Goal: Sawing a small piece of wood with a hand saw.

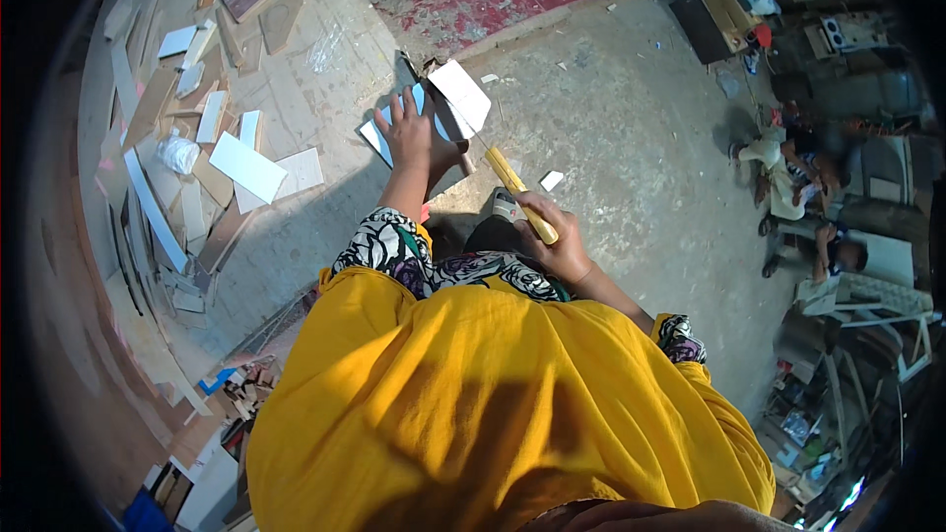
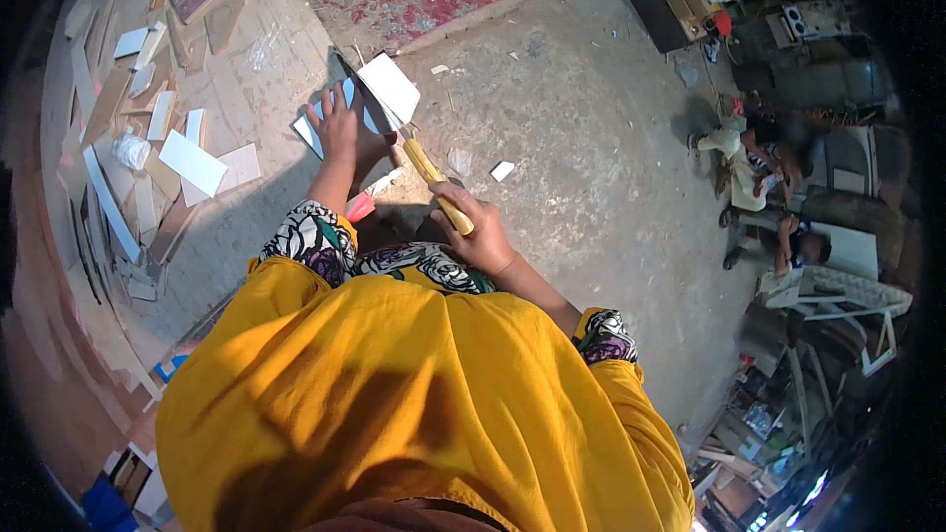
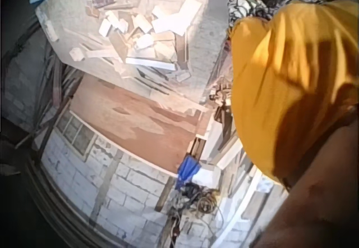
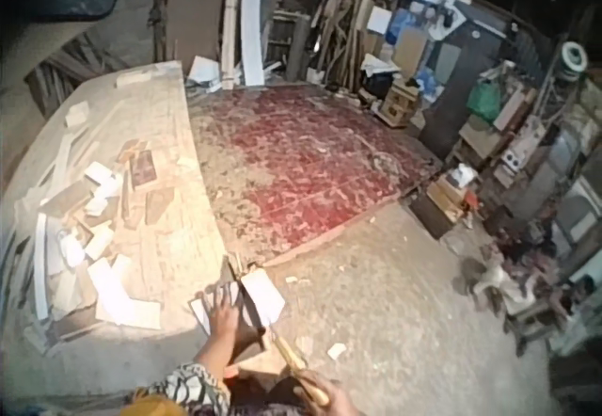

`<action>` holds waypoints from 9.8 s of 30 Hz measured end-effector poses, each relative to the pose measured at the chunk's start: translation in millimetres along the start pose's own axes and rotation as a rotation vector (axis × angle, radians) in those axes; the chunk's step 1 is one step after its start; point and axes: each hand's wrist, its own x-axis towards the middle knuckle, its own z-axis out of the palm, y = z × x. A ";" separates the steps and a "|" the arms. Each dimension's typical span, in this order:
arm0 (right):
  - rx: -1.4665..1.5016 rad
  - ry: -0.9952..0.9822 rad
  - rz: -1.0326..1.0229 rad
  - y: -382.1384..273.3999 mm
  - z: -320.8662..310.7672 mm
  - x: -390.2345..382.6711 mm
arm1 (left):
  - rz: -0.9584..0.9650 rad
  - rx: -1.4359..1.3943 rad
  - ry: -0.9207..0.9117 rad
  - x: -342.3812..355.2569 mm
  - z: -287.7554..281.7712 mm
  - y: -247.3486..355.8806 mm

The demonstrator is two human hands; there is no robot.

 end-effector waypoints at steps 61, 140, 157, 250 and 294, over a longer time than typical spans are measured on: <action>0.627 0.371 0.304 6.0 -8.3 -7.0 | -0.109 -0.285 -0.118 92.9 -55.8 -78.6; 0.115 -0.071 0.492 -120.4 -58.0 7.7 | 0.009 -0.088 -0.028 -6.7 -1.0 -4.9; -0.153 -0.043 0.035 -86.1 -59.8 48.3 | -0.071 -0.071 -0.165 5.9 -25.9 -2.0; 0.045 0.277 0.142 -21.4 -87.5 -44.5 | 0.542 -0.077 -0.635 57.7 -72.6 -33.7; -0.034 0.081 0.118 -51.7 -43.9 -20.5 | -0.229 -0.377 0.301 23.2 15.6 -8.9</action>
